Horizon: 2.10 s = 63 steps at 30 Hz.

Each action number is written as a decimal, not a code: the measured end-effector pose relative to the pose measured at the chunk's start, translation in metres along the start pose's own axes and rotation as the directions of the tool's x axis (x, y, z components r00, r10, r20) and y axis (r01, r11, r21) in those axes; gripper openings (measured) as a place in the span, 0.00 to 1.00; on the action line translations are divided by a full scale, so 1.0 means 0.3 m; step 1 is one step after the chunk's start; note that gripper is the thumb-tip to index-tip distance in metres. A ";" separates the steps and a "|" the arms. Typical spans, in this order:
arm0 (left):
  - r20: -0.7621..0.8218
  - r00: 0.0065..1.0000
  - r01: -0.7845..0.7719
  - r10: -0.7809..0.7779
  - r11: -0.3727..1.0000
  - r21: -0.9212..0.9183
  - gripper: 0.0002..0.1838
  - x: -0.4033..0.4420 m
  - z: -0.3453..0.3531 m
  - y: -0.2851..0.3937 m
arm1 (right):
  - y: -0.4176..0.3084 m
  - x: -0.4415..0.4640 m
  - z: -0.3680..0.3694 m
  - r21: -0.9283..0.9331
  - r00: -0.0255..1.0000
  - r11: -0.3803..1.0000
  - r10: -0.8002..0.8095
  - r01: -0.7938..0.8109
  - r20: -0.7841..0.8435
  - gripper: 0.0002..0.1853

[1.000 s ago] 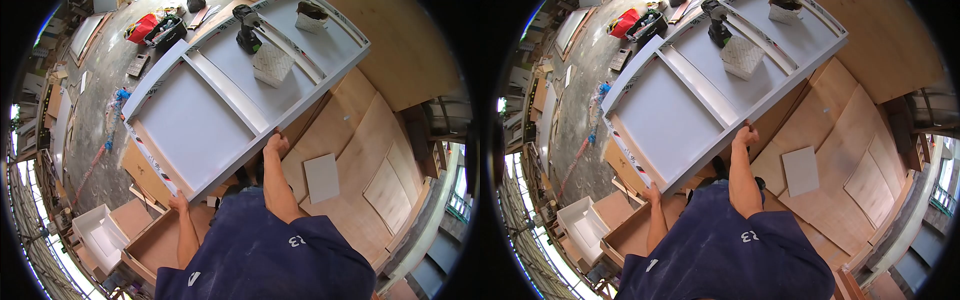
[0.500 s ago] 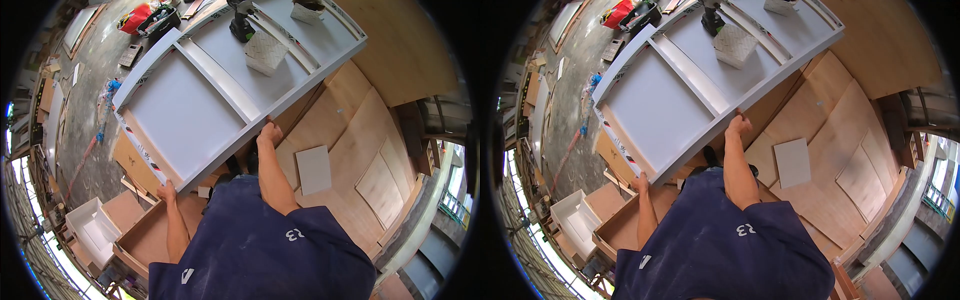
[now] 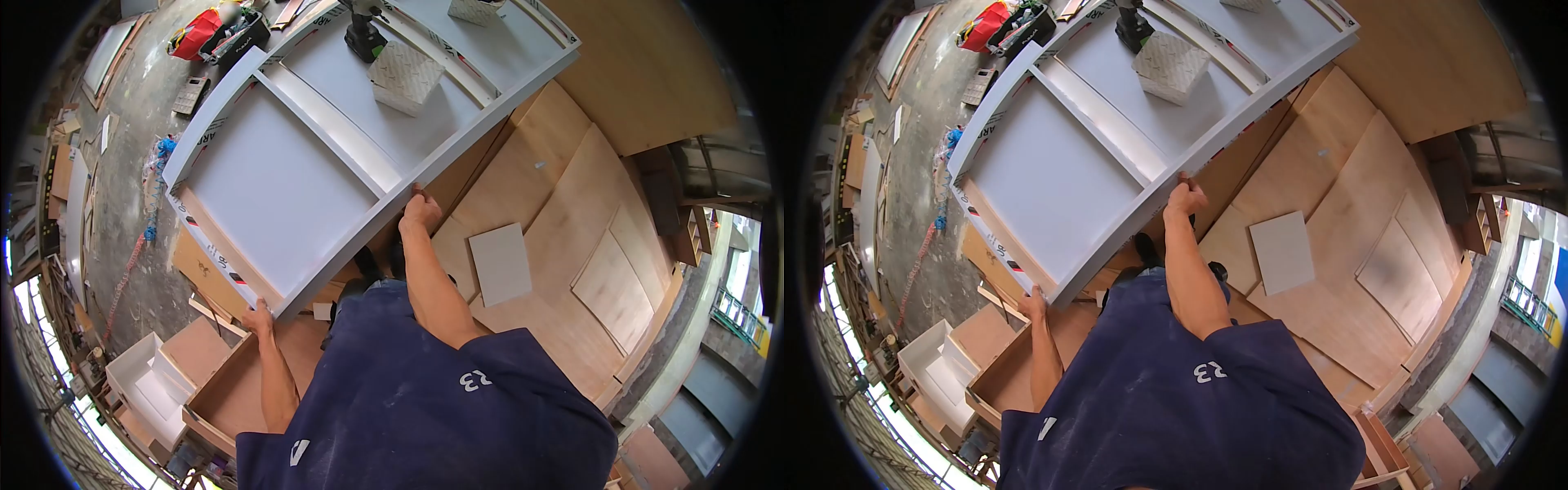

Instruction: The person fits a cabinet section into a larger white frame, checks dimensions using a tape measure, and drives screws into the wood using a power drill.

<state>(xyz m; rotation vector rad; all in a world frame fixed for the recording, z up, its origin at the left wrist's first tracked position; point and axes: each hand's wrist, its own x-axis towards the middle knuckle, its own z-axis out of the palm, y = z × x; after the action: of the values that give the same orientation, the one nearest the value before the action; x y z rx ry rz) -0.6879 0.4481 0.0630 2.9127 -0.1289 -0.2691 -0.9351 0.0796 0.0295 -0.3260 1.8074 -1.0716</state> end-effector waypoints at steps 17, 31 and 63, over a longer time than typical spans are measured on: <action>-0.002 1.000 -0.017 0.017 0.999 -0.045 0.22 -0.010 -0.002 0.002 | 0.010 0.117 -0.189 0.092 0.923 0.976 0.155 -0.199 0.352 0.13; 0.028 1.000 0.004 -0.003 0.999 -0.039 0.23 0.002 -0.017 0.001 | 0.052 0.001 -0.066 0.061 0.976 0.996 -0.072 0.060 0.206 0.15; 0.100 0.995 -0.012 0.022 0.996 -0.092 0.25 0.019 -0.018 -0.023 | 0.019 -0.038 0.030 0.054 1.000 0.999 -0.009 0.008 0.010 0.17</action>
<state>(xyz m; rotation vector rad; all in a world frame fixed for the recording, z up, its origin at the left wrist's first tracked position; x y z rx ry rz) -0.6808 0.4552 0.0658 2.8064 -0.1529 -0.4079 -0.9207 0.0853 0.0306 -0.3063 1.7665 -1.1203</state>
